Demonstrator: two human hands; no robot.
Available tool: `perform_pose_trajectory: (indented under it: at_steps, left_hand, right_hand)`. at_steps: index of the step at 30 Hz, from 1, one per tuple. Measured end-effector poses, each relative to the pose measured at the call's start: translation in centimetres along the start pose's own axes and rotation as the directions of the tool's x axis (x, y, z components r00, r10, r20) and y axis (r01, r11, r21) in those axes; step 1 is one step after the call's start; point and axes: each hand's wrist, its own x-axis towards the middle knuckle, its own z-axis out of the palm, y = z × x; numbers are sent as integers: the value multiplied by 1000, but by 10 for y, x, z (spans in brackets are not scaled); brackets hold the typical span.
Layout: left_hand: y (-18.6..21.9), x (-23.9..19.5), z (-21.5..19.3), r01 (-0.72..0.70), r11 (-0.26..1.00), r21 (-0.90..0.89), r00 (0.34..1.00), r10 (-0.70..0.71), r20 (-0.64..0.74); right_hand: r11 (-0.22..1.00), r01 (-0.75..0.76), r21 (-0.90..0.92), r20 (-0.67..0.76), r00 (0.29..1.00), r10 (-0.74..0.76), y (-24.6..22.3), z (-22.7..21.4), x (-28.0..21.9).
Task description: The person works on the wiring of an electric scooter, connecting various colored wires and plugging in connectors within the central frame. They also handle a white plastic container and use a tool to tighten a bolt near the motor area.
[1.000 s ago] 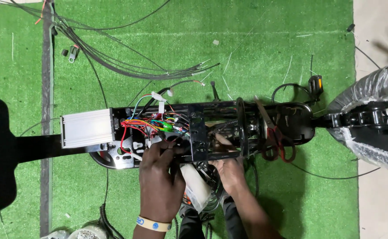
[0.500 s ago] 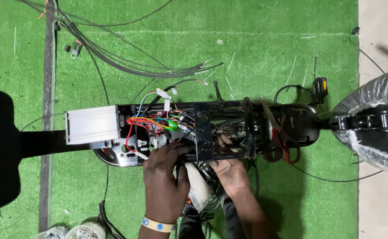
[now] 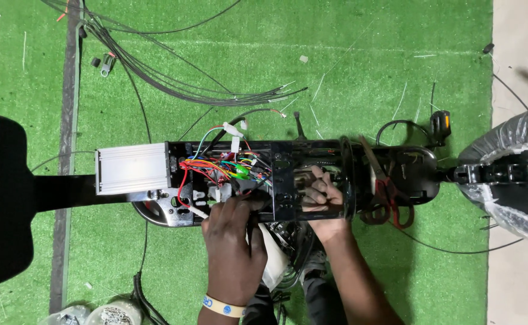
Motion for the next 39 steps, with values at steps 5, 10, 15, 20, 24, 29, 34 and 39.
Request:
perform_pose_trajectory:
  at_steps: [5,10,15,20,24,29,34,39]
  left_hand:
    - [1,0,1,-1,1000,6,1000,1,-15]
    - [5,2,1,48,998,-39,998,-49,-24]
    - [9,10,0,86,991,-102,987,-99,-128]
    - [5,10,8,111,991,-72,979,-122,-166]
    - [4,7,9,101,994,-47,985,-106,-137]
    - [6,8,8,74,997,-30,984,-78,-163]
    - [3,6,12,66,995,-72,981,-78,-177]
    - [6,7,15,67,997,-31,981,-72,-183]
  right_hand:
    - [965,50,-258,-253,960,-118,15,33,-25]
    - [806,24,-592,-442,826,-349,17,47,-53]
    - [431,-226,-873,-479,558,-678,21,107,-100]
    - [-47,158,-986,127,541,-831,-2,107,-106]
    - [-117,5,-993,60,877,-476,-37,168,-64]
    - [-498,442,-746,418,893,166,-47,73,34]
    - [-548,-22,-836,-52,998,40,-22,63,72]
    - [-791,-3,-612,-39,999,25,-18,53,84]
